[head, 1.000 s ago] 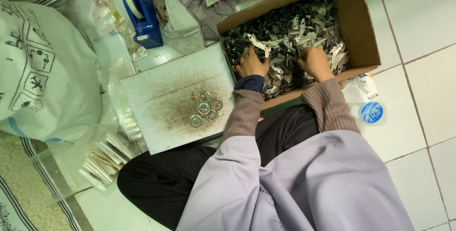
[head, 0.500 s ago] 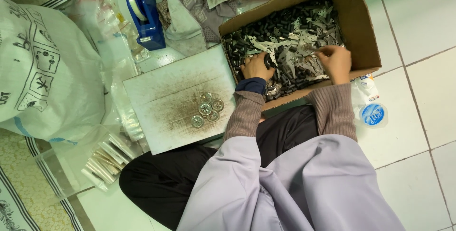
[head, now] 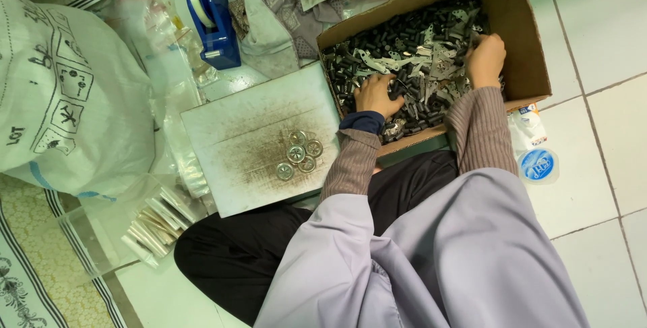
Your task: Sorting small metal rings from a bulk box, placing them into small plastic bags, and sealing the bags using a tape dispenser.
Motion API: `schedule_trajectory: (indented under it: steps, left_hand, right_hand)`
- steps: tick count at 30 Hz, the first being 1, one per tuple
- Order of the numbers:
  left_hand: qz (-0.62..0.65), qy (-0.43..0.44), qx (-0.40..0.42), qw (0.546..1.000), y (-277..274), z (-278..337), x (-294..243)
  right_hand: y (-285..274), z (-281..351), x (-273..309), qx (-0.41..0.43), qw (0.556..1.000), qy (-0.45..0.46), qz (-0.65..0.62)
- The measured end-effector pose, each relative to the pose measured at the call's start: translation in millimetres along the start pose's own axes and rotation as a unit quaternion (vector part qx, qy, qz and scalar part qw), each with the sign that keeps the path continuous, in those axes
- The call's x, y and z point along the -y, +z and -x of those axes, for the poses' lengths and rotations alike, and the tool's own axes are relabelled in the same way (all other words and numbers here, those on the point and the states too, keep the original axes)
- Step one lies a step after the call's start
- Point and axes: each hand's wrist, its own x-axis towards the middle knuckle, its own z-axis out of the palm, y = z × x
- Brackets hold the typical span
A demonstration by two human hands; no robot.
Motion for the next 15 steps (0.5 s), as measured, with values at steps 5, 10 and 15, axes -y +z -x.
schedule_trajectory:
  steps: [5, 10, 15]
  left_hand:
    - [-0.008, -0.042, -0.089, 0.995, -4, 2, 0]
    - [-0.051, -0.081, -0.107, 0.99, 3, 1, 3]
    - [-0.073, -0.077, -0.06, 0.992, -6, 8, -2]
  right_hand:
    - [35, 15, -6, 0.084, 0.994, -0.047, -0.05]
    - [-10, 49, 29, 0.175, 0.976, -0.124, -0.049]
    - [19, 37, -44, 0.147, 0.987, -0.008, -0.061]
